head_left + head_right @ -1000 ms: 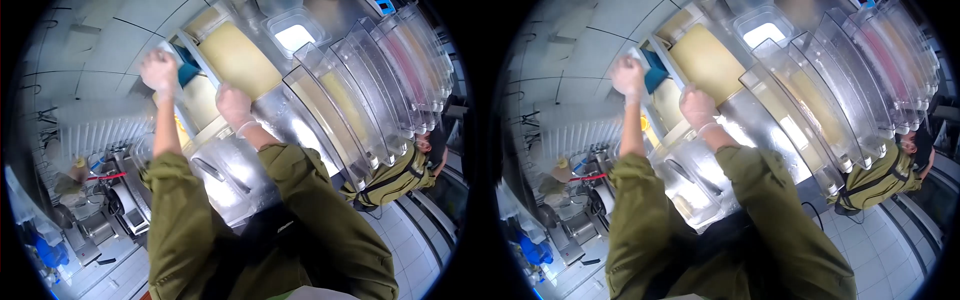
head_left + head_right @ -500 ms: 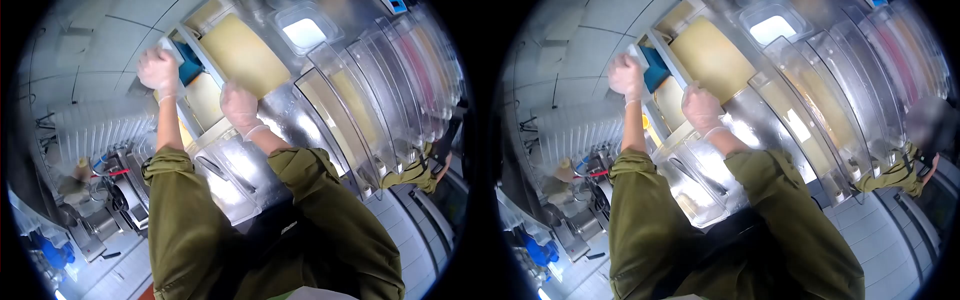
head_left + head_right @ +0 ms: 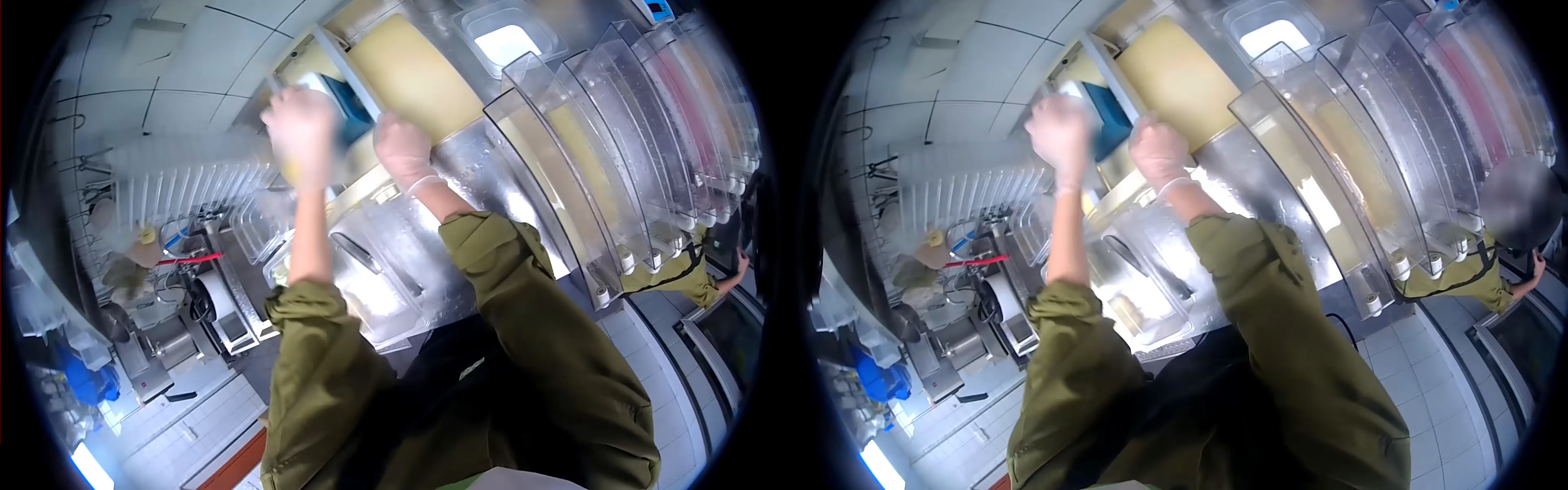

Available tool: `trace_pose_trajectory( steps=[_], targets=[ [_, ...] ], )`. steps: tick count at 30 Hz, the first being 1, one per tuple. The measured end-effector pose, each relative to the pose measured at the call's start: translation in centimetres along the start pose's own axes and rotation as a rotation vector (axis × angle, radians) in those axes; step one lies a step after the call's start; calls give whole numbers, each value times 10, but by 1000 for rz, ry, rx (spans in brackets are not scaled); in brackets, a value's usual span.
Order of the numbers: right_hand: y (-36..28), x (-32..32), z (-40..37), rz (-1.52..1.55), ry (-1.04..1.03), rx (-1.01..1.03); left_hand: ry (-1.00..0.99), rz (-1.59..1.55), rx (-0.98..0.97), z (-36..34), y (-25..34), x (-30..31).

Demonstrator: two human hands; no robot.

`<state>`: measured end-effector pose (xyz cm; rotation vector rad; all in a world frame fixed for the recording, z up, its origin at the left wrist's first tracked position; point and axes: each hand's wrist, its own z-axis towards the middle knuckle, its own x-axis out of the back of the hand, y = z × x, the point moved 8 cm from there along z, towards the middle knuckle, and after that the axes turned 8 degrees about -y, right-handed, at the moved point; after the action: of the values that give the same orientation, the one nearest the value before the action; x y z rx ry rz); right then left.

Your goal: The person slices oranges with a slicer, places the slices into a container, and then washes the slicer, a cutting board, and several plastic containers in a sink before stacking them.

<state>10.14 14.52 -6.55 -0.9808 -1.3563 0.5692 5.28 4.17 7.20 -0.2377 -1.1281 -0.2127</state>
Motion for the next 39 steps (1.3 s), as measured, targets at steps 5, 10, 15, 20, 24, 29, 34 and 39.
trace_pose_trajectory(
  steps=[5,10,15,20,24,29,34,39],
  targets=[
    [1,1,0,-8,-3,-40,182,-40,83,-32,3,3],
    [-1,1,4,-66,-52,-59,300,124,122,72,-52,-53],
    [5,-7,4,-97,11,-32,202,12,210,131,-82,-93],
    [5,-3,6,-42,-33,-78,62,77,212,92,-65,-70],
    [5,-4,2,-8,-35,-71,38,-9,127,13,-16,-19],
    [1,0,0,20,-42,-45,138,-96,30,-43,5,2],
    [3,-2,1,-74,-29,-23,159,79,111,54,-52,-60],
    [-2,-9,5,-155,-24,-11,325,11,34,119,-73,-86]
  ],
)
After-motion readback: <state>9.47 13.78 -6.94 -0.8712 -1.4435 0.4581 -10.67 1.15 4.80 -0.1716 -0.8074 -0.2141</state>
